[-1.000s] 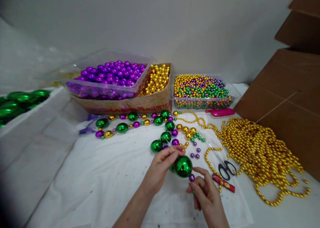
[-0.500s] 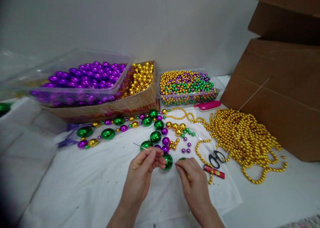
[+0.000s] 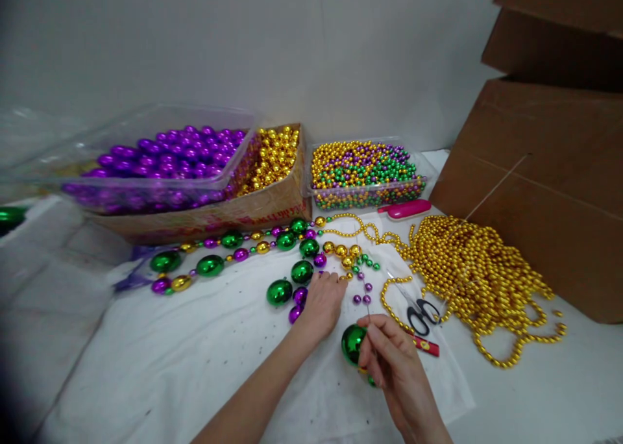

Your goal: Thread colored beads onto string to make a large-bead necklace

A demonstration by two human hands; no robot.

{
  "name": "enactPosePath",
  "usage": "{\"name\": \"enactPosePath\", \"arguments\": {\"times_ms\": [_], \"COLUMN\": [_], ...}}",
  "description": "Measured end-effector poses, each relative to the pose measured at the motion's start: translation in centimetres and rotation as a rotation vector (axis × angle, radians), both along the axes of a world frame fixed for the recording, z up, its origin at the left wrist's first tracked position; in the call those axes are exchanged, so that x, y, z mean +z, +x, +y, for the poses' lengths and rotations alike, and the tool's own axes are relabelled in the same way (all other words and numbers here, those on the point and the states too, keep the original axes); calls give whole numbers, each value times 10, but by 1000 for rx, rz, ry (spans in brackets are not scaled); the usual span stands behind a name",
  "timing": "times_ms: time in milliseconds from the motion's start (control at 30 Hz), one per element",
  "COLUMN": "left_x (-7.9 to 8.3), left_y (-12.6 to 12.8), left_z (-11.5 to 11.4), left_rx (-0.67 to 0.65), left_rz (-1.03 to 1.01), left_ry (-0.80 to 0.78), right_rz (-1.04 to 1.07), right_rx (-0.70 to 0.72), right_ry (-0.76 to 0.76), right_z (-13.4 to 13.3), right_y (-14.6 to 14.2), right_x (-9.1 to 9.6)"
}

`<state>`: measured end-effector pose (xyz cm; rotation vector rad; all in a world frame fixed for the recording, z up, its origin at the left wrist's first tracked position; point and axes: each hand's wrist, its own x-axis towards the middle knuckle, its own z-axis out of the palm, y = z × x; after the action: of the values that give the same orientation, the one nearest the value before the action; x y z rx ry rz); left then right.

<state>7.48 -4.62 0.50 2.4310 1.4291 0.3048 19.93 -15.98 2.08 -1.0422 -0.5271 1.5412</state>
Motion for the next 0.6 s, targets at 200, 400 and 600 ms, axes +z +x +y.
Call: {"name": "enactPosePath", "arguments": {"times_ms": [200, 400, 600], "left_x": [9, 13, 10], "left_y": [-27, -45, -48], "left_z": [4, 0, -1], "left_rx": [275, 515, 528], "left_rz": [-953, -1641, -1731], "left_ry": [-509, -926, -889], "right_rz": [-341, -519, -610], "right_rx": [107, 201, 204], "right_ry": [-98, -124, -113], "right_z": [-10, -20, -25], "right_y": [7, 2, 0], "right_x": [-8, -2, -4]}}
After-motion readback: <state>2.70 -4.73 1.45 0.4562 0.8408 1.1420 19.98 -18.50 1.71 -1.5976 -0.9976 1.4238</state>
